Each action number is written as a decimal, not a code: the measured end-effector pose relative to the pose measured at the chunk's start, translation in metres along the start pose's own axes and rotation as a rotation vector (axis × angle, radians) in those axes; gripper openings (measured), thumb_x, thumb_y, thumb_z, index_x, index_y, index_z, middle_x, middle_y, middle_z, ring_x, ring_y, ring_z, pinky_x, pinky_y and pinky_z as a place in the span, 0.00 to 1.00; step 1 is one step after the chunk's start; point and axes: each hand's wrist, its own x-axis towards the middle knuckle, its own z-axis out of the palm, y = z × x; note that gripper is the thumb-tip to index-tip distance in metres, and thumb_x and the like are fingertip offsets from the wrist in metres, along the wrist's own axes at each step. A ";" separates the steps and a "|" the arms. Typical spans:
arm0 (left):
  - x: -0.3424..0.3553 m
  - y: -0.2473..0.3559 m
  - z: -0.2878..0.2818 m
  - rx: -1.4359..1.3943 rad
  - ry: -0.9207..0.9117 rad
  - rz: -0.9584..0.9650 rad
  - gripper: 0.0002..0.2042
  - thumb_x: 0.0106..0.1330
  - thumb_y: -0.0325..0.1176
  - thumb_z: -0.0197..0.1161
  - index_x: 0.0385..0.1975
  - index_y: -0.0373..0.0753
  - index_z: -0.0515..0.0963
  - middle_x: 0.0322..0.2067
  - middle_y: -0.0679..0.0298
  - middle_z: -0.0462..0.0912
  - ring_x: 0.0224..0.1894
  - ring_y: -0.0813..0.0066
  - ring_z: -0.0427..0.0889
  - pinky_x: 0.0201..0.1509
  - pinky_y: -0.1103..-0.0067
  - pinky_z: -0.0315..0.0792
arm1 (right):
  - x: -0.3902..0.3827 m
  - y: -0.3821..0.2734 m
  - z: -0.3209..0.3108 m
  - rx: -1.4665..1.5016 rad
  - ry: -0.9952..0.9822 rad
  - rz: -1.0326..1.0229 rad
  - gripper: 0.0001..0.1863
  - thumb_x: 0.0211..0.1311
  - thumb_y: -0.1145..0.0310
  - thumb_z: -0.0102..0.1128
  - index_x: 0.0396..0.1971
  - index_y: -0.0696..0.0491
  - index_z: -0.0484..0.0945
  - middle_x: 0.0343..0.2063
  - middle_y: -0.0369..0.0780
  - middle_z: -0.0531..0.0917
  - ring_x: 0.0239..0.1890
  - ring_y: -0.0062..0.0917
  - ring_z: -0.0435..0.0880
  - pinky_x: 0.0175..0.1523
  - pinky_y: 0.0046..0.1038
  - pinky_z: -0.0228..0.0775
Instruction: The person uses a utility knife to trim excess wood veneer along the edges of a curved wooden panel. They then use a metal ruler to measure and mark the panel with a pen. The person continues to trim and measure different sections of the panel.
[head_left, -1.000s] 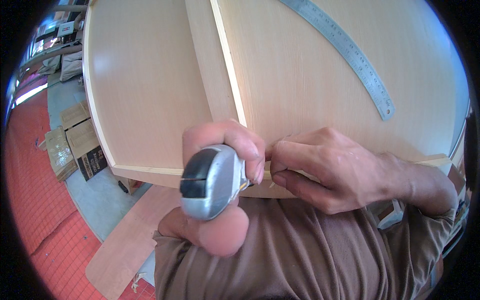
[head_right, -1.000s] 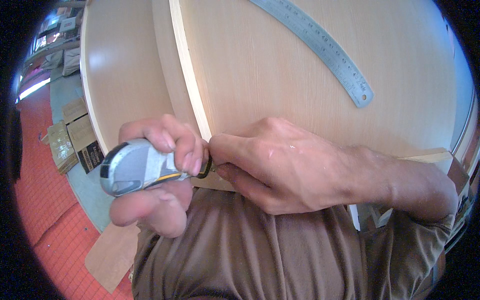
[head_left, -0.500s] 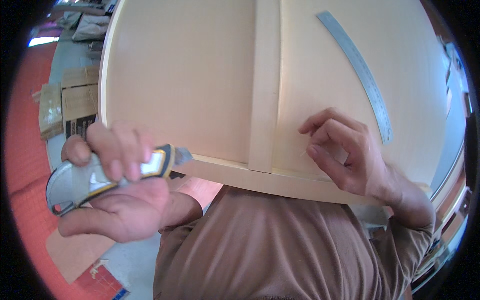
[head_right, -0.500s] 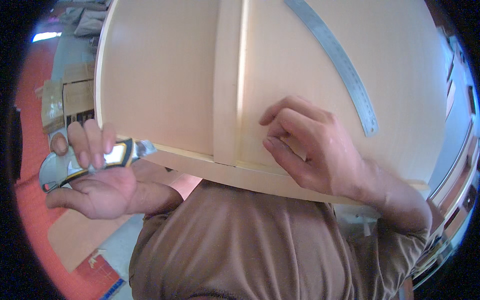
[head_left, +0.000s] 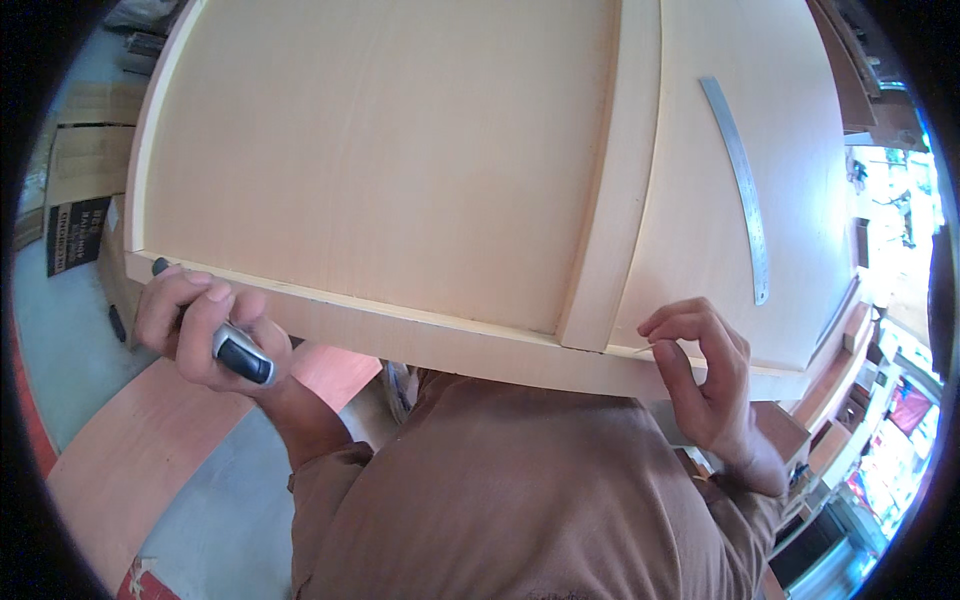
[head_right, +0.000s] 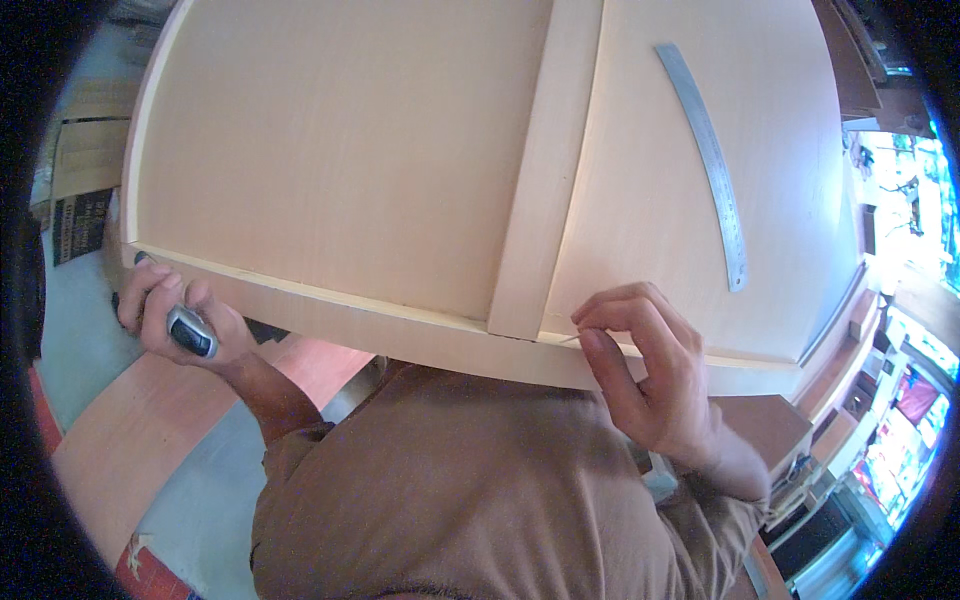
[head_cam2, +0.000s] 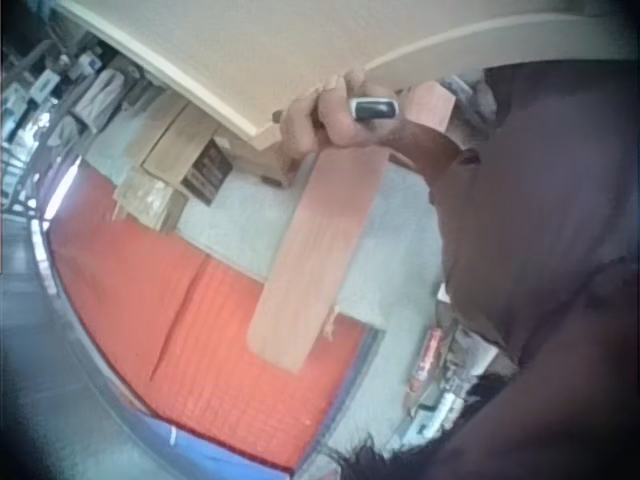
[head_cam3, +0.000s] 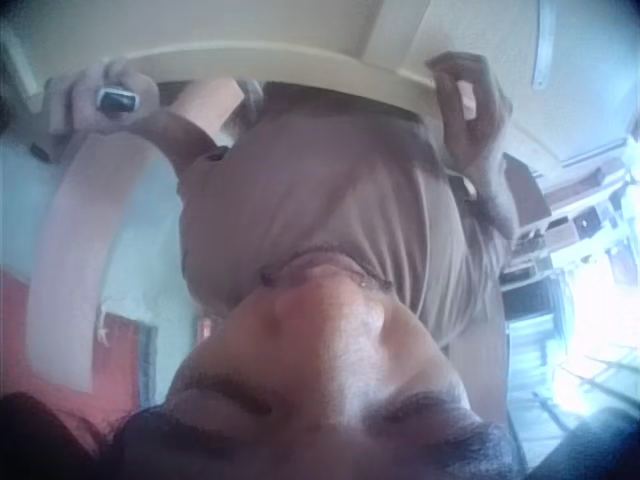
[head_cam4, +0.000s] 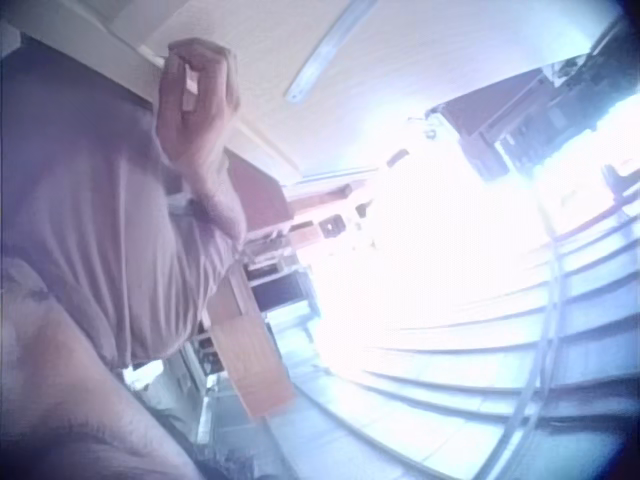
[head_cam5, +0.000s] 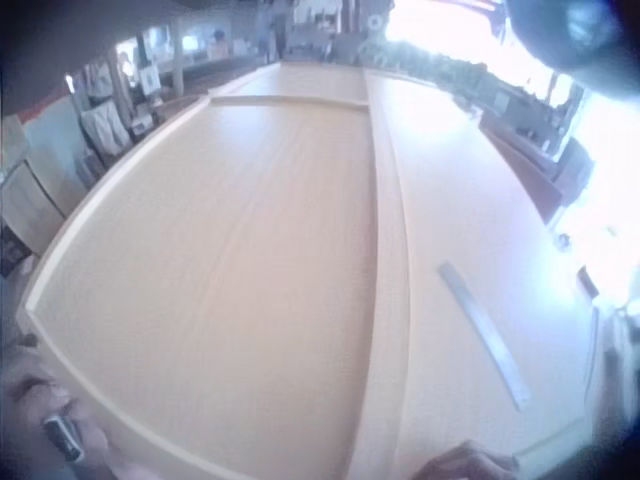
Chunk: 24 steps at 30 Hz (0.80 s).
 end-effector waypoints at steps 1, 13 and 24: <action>-0.009 -0.007 -0.004 0.031 0.008 -0.010 0.09 0.77 0.33 0.59 0.49 0.40 0.68 0.47 0.55 0.73 0.48 0.62 0.76 0.56 0.61 0.73 | -0.009 -0.010 0.012 -0.002 0.056 0.010 0.03 0.68 0.81 0.60 0.38 0.60 0.77 0.39 0.47 0.84 0.39 0.34 0.86 0.44 0.33 0.77; -0.054 -0.061 -0.007 0.543 0.681 -0.159 0.11 0.84 0.39 0.44 0.48 0.38 0.67 0.44 0.51 0.74 0.47 0.62 0.76 0.53 0.67 0.71 | -0.036 0.006 0.091 -0.267 0.705 0.123 0.10 0.79 0.67 0.53 0.41 0.59 0.75 0.36 0.47 0.85 0.37 0.31 0.84 0.43 0.32 0.78; -0.074 -0.049 -0.004 0.209 0.657 -0.220 0.17 0.83 0.49 0.45 0.67 0.59 0.67 0.74 0.60 0.59 0.74 0.61 0.67 0.79 0.65 0.63 | -0.047 0.023 0.078 -0.257 0.875 0.257 0.11 0.78 0.67 0.53 0.50 0.59 0.74 0.43 0.43 0.81 0.39 0.27 0.79 0.46 0.28 0.75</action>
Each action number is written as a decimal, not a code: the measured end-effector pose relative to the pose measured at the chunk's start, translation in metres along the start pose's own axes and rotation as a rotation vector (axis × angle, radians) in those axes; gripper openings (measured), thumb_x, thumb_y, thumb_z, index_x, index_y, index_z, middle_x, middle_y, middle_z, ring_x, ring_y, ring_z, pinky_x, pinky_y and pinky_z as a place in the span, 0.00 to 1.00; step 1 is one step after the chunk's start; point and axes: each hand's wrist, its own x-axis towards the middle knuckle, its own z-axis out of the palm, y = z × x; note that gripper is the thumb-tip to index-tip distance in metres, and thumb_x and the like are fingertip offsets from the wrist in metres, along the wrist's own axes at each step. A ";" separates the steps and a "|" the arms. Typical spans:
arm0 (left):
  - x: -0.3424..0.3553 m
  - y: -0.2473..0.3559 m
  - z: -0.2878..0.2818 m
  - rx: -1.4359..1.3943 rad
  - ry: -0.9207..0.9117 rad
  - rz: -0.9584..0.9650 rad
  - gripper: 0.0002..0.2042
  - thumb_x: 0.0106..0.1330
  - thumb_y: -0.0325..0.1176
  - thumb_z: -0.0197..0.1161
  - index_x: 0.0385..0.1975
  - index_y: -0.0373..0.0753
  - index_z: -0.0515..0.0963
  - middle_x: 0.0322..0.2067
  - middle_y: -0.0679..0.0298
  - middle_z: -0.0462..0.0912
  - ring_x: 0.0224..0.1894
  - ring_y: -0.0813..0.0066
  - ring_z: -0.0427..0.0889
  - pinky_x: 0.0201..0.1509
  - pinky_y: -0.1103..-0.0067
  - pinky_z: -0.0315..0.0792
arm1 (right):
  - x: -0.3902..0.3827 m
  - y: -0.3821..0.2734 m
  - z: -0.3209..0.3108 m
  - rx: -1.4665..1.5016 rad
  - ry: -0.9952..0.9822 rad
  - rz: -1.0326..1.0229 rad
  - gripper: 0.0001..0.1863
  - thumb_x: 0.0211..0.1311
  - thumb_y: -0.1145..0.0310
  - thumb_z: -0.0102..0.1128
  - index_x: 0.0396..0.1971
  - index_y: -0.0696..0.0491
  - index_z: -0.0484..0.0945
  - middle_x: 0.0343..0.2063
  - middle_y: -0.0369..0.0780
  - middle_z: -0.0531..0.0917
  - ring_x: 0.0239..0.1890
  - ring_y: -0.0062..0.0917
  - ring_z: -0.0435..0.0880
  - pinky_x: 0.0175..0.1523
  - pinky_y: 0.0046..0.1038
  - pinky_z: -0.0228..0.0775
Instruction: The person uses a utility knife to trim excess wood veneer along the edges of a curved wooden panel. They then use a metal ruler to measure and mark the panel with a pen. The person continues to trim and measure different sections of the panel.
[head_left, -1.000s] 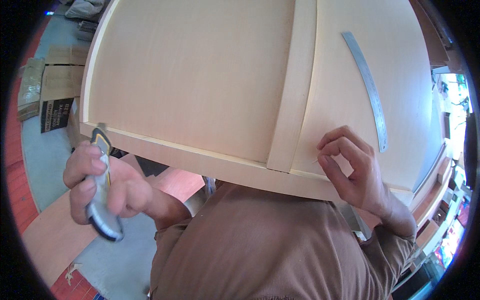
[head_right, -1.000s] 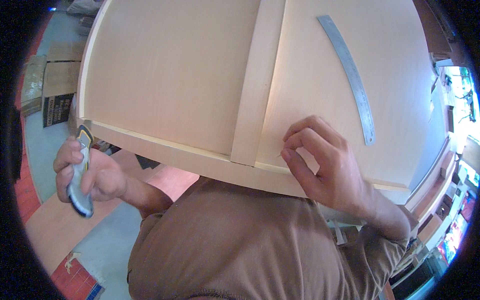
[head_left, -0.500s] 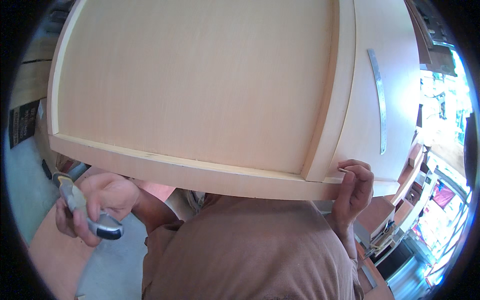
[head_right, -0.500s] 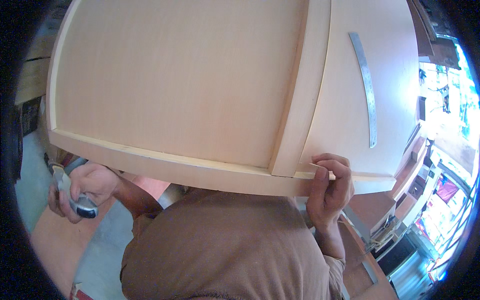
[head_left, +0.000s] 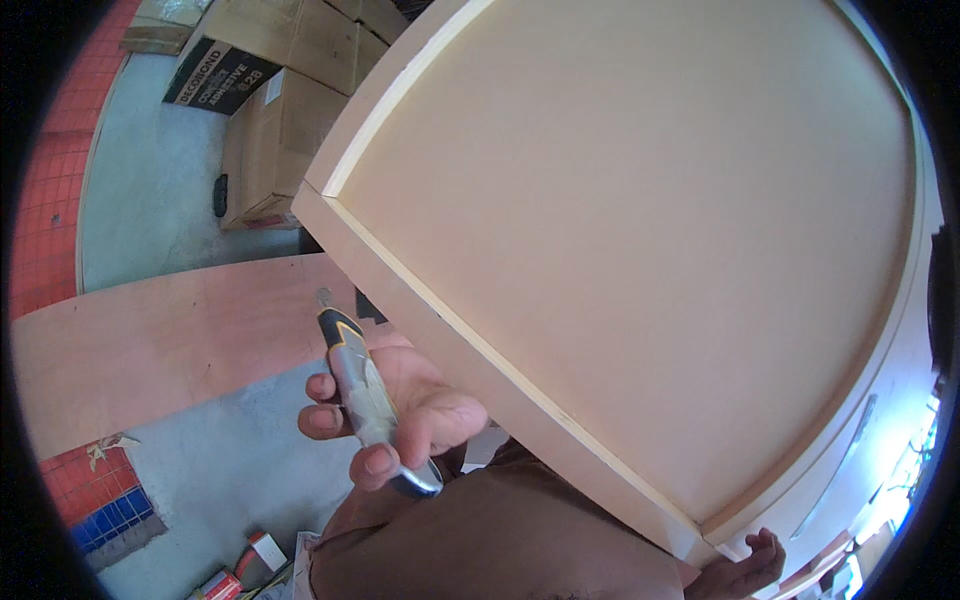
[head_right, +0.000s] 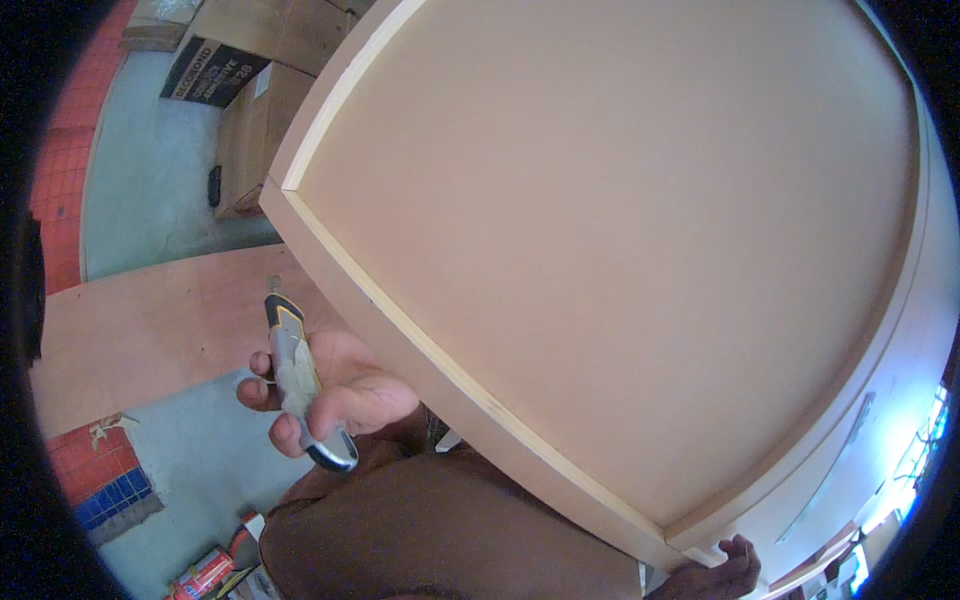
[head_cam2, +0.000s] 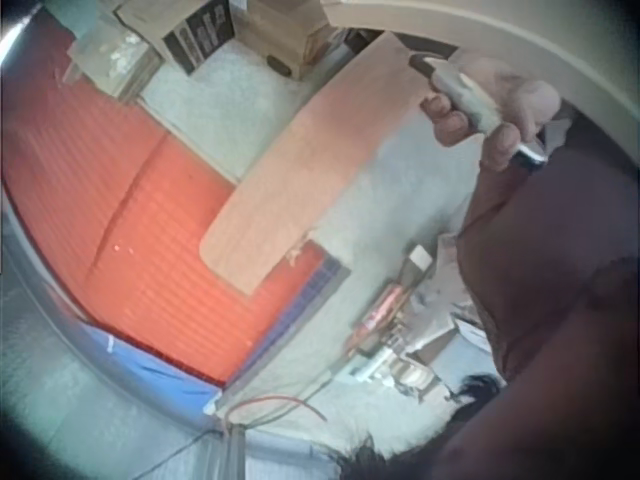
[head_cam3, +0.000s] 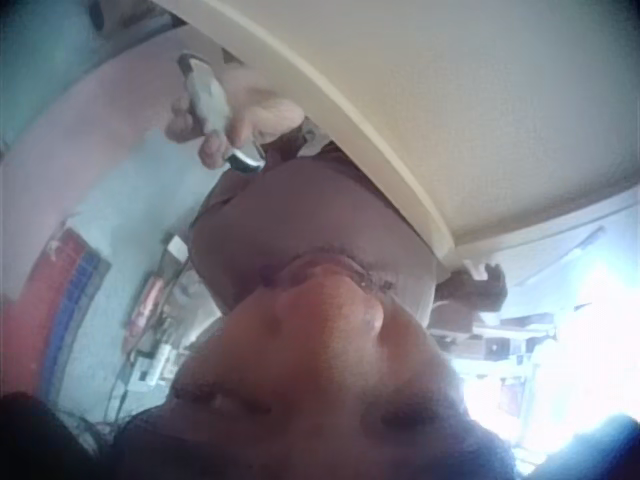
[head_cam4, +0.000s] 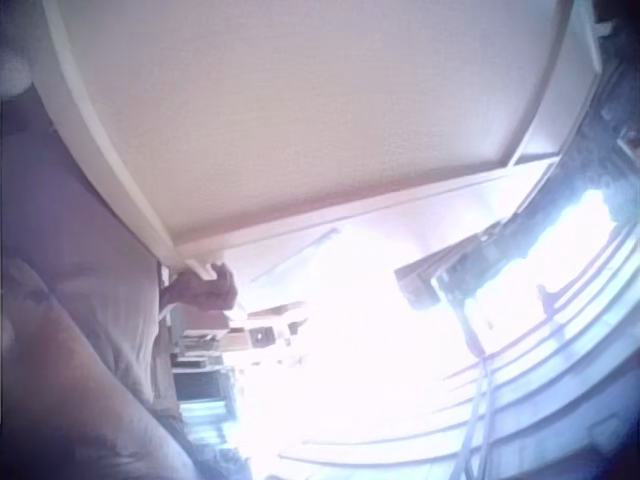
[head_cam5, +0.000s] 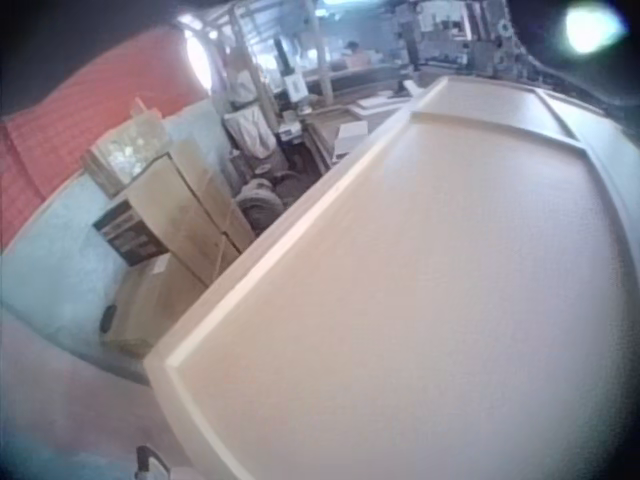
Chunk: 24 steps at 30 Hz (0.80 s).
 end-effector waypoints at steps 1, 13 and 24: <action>-0.002 0.004 0.003 0.020 0.040 -0.048 0.17 0.83 0.49 0.45 0.67 0.61 0.67 0.74 0.60 0.59 0.74 0.62 0.66 0.79 0.65 0.63 | -0.002 -0.001 -0.001 0.052 0.022 0.028 0.14 0.78 0.64 0.55 0.53 0.59 0.72 0.43 0.43 0.81 0.40 0.30 0.80 0.47 0.30 0.77; -0.008 0.010 -0.001 -0.020 0.073 -0.191 0.12 0.82 0.52 0.47 0.60 0.74 0.69 0.70 0.63 0.62 0.75 0.61 0.65 0.74 0.54 0.65 | -0.003 -0.009 0.017 -0.069 0.020 -0.076 0.10 0.77 0.67 0.56 0.48 0.59 0.74 0.42 0.44 0.82 0.36 0.29 0.82 0.39 0.29 0.78; -0.005 0.010 0.010 -0.042 0.081 -0.160 0.10 0.82 0.44 0.49 0.58 0.60 0.71 0.65 0.58 0.66 0.73 0.58 0.64 0.77 0.55 0.58 | -0.010 -0.008 0.014 -0.076 0.085 -0.061 0.12 0.75 0.68 0.61 0.51 0.59 0.77 0.42 0.45 0.85 0.34 0.32 0.84 0.44 0.32 0.81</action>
